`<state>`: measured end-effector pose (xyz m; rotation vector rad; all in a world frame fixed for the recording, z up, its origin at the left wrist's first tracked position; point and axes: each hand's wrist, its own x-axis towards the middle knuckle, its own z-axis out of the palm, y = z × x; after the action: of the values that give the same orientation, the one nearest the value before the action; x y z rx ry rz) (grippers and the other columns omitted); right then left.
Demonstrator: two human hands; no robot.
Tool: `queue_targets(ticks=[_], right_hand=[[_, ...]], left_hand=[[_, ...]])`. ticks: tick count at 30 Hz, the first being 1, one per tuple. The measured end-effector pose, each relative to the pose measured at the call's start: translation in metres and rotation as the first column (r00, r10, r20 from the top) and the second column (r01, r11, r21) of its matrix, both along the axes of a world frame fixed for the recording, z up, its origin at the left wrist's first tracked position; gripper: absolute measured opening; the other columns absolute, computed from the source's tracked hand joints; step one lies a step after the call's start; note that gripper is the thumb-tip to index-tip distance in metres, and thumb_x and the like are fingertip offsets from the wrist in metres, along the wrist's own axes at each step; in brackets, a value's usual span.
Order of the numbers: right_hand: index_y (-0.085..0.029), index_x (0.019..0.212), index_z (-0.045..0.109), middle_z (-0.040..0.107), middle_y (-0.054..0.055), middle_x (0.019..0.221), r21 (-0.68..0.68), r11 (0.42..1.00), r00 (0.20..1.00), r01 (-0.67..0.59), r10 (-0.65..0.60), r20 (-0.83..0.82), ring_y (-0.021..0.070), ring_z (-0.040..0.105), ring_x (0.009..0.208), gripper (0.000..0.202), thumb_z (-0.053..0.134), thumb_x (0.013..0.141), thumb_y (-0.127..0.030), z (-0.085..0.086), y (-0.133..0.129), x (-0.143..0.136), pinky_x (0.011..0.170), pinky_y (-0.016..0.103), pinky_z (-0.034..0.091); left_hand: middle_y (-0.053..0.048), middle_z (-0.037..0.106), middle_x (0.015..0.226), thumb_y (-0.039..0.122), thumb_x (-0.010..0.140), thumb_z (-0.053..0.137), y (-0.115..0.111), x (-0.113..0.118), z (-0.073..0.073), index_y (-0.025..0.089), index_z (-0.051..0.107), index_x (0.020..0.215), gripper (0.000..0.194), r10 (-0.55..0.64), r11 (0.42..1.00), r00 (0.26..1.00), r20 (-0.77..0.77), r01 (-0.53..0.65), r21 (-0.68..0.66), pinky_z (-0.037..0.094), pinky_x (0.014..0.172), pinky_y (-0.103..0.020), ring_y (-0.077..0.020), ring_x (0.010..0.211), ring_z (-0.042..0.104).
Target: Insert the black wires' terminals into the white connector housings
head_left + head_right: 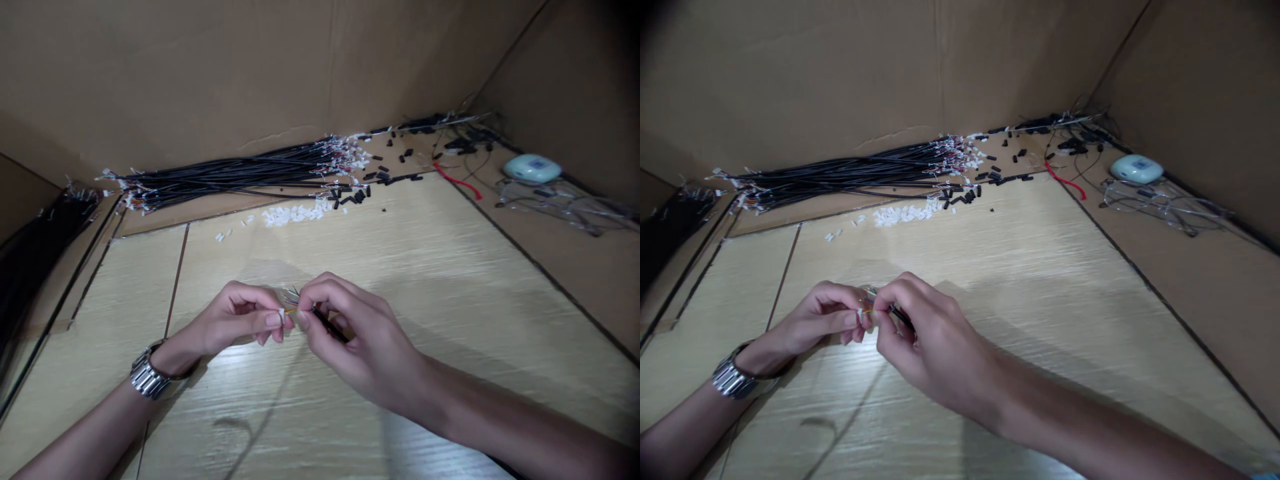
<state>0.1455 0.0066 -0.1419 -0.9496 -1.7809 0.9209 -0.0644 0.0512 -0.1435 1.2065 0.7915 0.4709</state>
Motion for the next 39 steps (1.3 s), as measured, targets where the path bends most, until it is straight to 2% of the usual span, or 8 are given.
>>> queue_targets(ticks=[17,24,36,39], right_hand=[[-0.02,0.093,0.054,0.057,0.0,0.085,0.039,0.999,1.0,-0.023,0.022,0.011,0.0108,0.055,0.072,0.014,0.055,0.088,-0.007,-0.0016,0.001,-0.0007,0.064,0.024,0.043],[-0.02,0.095,0.054,0.057,0.001,0.087,0.053,0.998,0.999,-0.029,0.027,0.026,0.012,0.056,0.073,0.011,0.053,0.091,-0.01,-0.0034,0.0003,0.0002,0.065,0.026,0.044],[-0.019,0.088,0.055,0.056,-0.002,0.082,-0.047,0.999,0.998,-0.019,0.021,0.052,0.0086,0.052,0.07,0.009,0.056,0.089,-0.01,-0.0046,0.0033,-0.0007,0.062,0.022,0.039],[-0.02,0.088,0.054,0.058,-0.003,0.079,-0.152,0.988,0.999,0.004,0.001,0.033,0.0088,0.053,0.067,0.007,0.056,0.09,-0.014,-0.0025,0.0039,-0.0015,0.059,0.022,0.039]], left_hand=[[-0.006,0.07,0.069,0.036,0.083,0.073,-0.0006,0.0005,0.0002,0.014,0.075,0.077,0.023,0.003,1.0,1.0,-0.005,-0.003,0.028,0.042,0.049,-0.02,-0.0092,0.053,0.054],[-0.007,0.07,0.07,0.036,0.084,0.071,-0.0016,-0.0002,-0.0014,0.012,0.073,0.076,0.026,-0.002,0.997,0.998,-0.056,0.007,0.079,0.041,0.048,-0.02,-0.0096,0.053,0.053],[-0.005,0.068,0.071,0.029,0.088,0.067,-0.0053,0.005,0.0005,0.014,0.074,0.079,0.019,0.004,0.991,0.999,-0.046,0.003,0.133,0.041,0.051,-0.021,-0.0095,0.056,0.053],[-0.004,0.066,0.07,0.03,0.088,0.068,-0.0065,0.0068,-0.0004,0.013,0.072,0.079,0.02,0.039,0.993,0.999,-0.032,-0.035,0.11,0.04,0.051,-0.021,-0.0091,0.056,0.052]])
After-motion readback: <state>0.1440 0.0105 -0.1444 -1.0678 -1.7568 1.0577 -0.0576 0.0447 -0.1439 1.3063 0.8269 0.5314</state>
